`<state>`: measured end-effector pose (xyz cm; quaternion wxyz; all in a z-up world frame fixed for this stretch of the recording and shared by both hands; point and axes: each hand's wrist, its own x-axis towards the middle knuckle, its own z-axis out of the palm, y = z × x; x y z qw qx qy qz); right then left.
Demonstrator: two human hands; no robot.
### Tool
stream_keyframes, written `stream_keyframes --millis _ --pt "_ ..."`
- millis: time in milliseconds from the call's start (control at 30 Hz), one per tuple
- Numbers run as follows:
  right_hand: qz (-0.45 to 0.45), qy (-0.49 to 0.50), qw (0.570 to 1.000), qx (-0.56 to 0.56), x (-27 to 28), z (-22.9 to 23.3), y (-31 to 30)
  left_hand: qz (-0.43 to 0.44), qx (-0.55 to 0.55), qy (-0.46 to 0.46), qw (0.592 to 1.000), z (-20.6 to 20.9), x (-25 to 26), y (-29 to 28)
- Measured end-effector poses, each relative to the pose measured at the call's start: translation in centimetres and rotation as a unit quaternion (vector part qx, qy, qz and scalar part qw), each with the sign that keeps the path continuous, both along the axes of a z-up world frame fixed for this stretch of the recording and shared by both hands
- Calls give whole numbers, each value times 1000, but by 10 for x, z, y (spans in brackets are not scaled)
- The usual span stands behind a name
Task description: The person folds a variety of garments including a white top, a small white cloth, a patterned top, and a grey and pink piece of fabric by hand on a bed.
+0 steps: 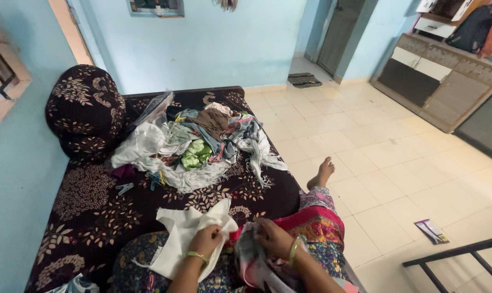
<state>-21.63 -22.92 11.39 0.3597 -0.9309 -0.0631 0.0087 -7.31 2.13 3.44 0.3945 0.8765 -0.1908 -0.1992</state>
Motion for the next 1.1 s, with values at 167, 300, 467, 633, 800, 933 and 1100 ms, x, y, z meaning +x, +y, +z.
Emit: stream_keyframes --millis 167,300,467,633,800,933,1100 --pt "-95 -190 977 35 -3 7 24 51 -290 155 943 -2 -4 -22" --pt "-57 -243 968 -5 6 11 32 -28 -270 142 952 36 -31 -34" --pt "-86 -107 959 247 -2 24 16 -97 -175 -26 979 105 -53 -13" --pt "-182 -228 953 79 -23 80 -9 28 89 -298 950 153 -46 44" --pt "-177 -263 939 -130 -47 126 -46 118 29 -262 957 184 -40 109" --pt "-113 -68 989 -70 -69 137 -82 104 -22 -150 983 161 -23 149" --pt "-61 22 996 56 -65 132 -101 12 -322 116 940 85 28 169"
